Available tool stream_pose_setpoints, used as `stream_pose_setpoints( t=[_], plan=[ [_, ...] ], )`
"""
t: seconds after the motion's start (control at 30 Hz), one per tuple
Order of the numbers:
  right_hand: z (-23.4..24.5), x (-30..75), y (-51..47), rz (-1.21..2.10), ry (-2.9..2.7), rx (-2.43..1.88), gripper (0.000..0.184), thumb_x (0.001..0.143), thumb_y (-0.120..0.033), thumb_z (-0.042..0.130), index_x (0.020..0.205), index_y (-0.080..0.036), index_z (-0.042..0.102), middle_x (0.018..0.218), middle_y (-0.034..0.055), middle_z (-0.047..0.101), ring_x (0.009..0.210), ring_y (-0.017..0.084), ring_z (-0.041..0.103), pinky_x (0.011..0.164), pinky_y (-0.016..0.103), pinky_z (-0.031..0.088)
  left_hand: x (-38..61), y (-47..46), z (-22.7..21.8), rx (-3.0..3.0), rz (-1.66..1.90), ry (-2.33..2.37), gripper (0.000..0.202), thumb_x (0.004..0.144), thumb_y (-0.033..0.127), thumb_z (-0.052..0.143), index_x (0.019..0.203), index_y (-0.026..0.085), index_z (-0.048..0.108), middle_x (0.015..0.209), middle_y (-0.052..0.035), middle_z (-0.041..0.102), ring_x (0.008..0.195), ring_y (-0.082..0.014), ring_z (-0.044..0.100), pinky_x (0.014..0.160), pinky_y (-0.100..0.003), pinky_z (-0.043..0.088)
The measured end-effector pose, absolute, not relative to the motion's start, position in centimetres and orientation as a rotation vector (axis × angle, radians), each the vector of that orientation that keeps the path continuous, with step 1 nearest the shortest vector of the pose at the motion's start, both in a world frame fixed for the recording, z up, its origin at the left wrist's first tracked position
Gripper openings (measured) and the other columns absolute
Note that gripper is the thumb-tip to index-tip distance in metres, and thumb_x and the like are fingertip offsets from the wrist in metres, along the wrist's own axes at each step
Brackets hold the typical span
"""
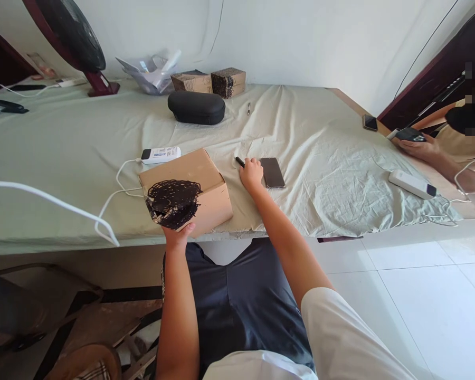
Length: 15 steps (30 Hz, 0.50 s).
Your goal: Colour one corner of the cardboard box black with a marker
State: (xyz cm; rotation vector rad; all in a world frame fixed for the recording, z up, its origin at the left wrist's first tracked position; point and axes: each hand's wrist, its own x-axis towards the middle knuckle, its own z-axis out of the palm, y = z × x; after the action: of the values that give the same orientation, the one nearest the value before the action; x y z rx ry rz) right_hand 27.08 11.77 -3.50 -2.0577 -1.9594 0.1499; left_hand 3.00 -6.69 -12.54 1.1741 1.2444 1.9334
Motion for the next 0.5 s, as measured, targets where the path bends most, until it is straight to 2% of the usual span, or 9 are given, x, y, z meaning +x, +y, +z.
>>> stream_pose_setpoints(
  t=[0.1,0.23,0.4,0.5],
  plan=[
    [-3.7,26.5,12.7,0.165,-1.931,-2.082,0.038,0.109,-0.032,0.05,0.138,-0.015,0.068,0.142,0.0209,0.065,0.127,0.035,0.058,0.101,0.042,0.046,2.9,-6.6,-12.7,1.198,1.919,1.262,0.129,0.049,0.069,0.098,0.154,0.019,0.043,0.146,-0.0239,0.063,0.132,-0.0388,0.068,0.12,-0.059,0.049],
    [-3.9,26.1,13.3,0.166,-1.892,-2.109,0.035,0.109,-0.029,0.045,0.132,-0.015,0.068,0.138,0.0211,0.067,0.126,0.035,0.059,0.101,0.044,0.046,2.8,-6.5,-13.0,1.195,1.911,1.269,0.133,0.047,0.069,0.098,0.156,0.018,0.042,0.148,-0.0241,0.061,0.134,-0.0394,0.066,0.121,-0.059,0.048],
    [-3.8,25.9,13.5,0.182,-1.852,-2.119,0.035,0.106,-0.022,0.043,0.13,-0.01,0.065,0.139,0.0251,0.066,0.128,0.035,0.058,0.102,0.044,0.045,2.7,-6.4,-13.1,1.19,1.905,1.259,0.132,0.048,0.066,0.099,0.157,0.019,0.042,0.151,-0.0243,0.059,0.139,-0.0393,0.063,0.123,-0.059,0.046],
    [-3.3,25.9,13.1,0.187,-1.826,-2.086,0.038,0.104,-0.022,0.046,0.135,-0.008,0.063,0.142,0.0259,0.065,0.13,0.036,0.057,0.105,0.043,0.043,2.8,-6.4,-12.9,1.219,1.904,1.246,0.129,0.051,0.068,0.098,0.158,0.021,0.042,0.149,-0.0235,0.061,0.135,-0.038,0.066,0.12,-0.059,0.049]
  ],
)
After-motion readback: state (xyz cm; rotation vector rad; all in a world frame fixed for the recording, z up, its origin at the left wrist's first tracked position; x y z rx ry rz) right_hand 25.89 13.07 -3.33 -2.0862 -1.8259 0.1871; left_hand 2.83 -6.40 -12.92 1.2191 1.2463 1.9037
